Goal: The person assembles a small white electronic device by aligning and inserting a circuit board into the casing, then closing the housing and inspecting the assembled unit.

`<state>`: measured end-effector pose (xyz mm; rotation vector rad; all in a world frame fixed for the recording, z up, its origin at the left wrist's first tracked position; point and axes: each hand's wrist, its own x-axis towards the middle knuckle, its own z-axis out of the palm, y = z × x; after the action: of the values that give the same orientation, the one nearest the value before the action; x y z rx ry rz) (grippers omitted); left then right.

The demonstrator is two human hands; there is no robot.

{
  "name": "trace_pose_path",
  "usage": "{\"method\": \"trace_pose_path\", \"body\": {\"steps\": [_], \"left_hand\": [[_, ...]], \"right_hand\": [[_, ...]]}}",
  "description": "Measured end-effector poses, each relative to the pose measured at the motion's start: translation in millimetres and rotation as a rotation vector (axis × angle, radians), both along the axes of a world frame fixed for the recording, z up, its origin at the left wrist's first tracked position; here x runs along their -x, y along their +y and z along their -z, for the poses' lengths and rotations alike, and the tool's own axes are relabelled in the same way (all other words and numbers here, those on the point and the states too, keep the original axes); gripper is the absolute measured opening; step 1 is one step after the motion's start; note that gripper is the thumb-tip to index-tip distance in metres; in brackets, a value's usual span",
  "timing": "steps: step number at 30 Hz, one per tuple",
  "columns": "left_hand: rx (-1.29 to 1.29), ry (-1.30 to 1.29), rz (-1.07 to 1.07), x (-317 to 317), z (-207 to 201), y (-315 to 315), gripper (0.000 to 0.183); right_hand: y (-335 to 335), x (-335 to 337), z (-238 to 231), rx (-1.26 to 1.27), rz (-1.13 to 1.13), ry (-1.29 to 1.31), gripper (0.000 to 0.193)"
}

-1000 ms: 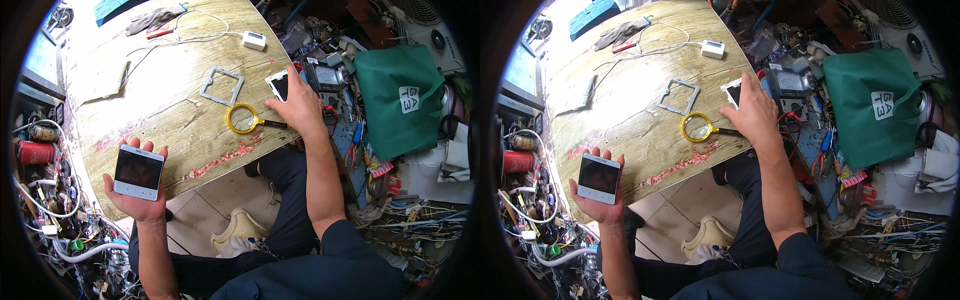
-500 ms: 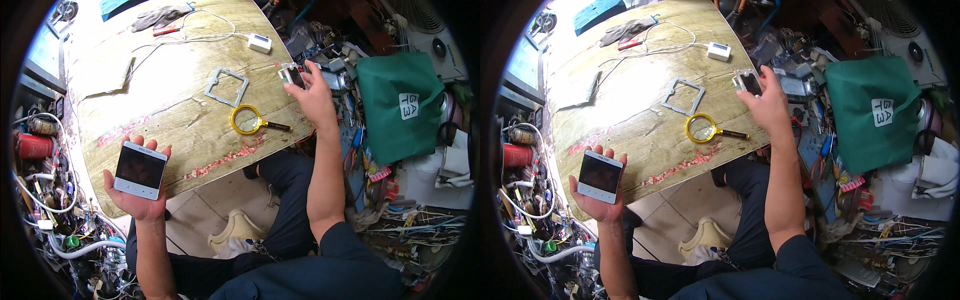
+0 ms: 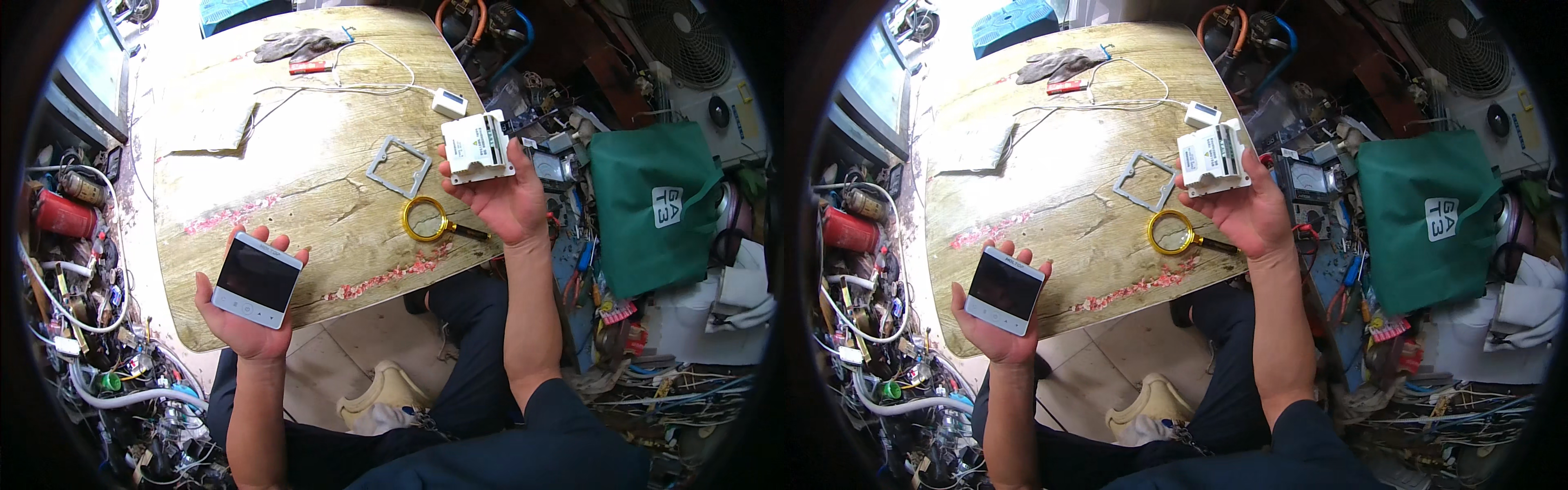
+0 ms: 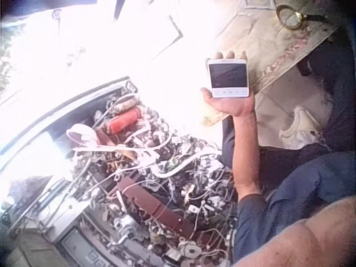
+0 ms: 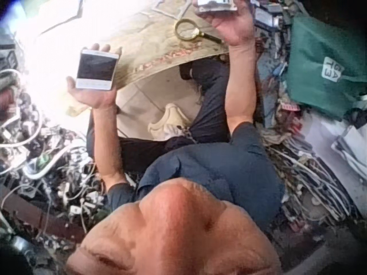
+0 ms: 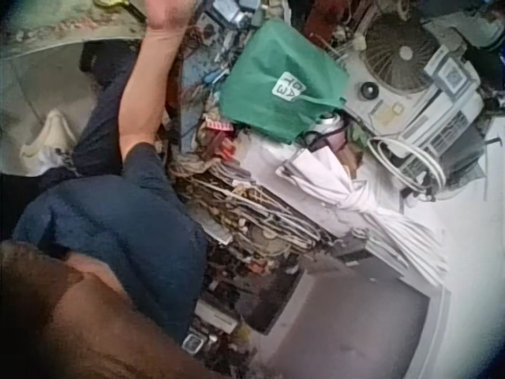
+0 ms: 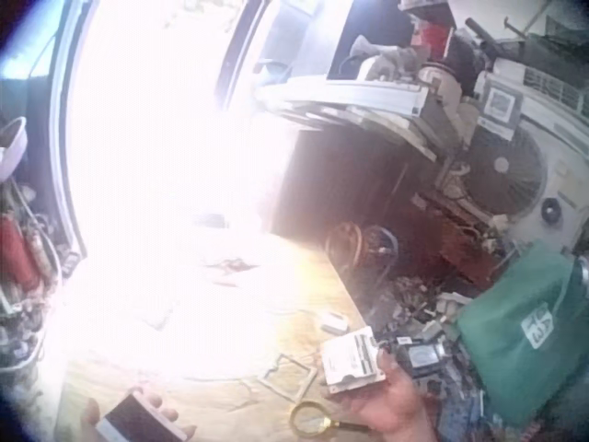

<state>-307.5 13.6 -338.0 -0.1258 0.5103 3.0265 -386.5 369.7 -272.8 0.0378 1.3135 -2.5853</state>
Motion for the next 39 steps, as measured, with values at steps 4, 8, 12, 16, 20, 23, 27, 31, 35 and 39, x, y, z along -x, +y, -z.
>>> {"method": "trace_pose_path", "body": {"steps": [4,8,12,16,20,23,27,31,35,39], "left_hand": [[0.003,-0.013,-0.010,0,1,0,0.074],[-0.008,-0.021,-0.013,0,1,-2,0.074],[-0.013,-0.050,-0.016,0,0,-2,0.075],[-0.001,-0.088,-0.034,1,-3,-2,0.076],[-0.002,-0.097,-0.036,0,-3,-1,0.076],[0.002,-0.088,-0.035,0,-1,-3,0.076],[-0.001,-0.116,-0.043,-2,-2,-6,0.078],[0.002,-0.152,-0.046,-2,-4,-9,0.080],[-0.002,-0.107,-0.013,1,1,-8,0.080],[0.020,-0.006,0.005,-1,15,-22,0.079]], "right_hand": [[-19,2,6,0.111,-0.045,-0.032,0.065],[-43,-2,11,0.036,-0.119,-0.040,0.060],[-68,-12,20,-0.147,-0.112,-0.037,0.052],[-97,-18,15,-0.466,-0.149,0.065,0.055],[-110,-20,25,-0.975,-0.029,0.531,0.060],[-120,-24,25,-1.152,0.015,0.661,0.061],[-128,-28,29,-1.251,0.010,0.758,0.061],[-134,-30,32,-1.339,0.029,0.843,0.061],[-129,-30,28,-1.392,0.015,0.819,0.061],[-134,-26,32,-1.401,-0.030,0.810,0.056]]}}
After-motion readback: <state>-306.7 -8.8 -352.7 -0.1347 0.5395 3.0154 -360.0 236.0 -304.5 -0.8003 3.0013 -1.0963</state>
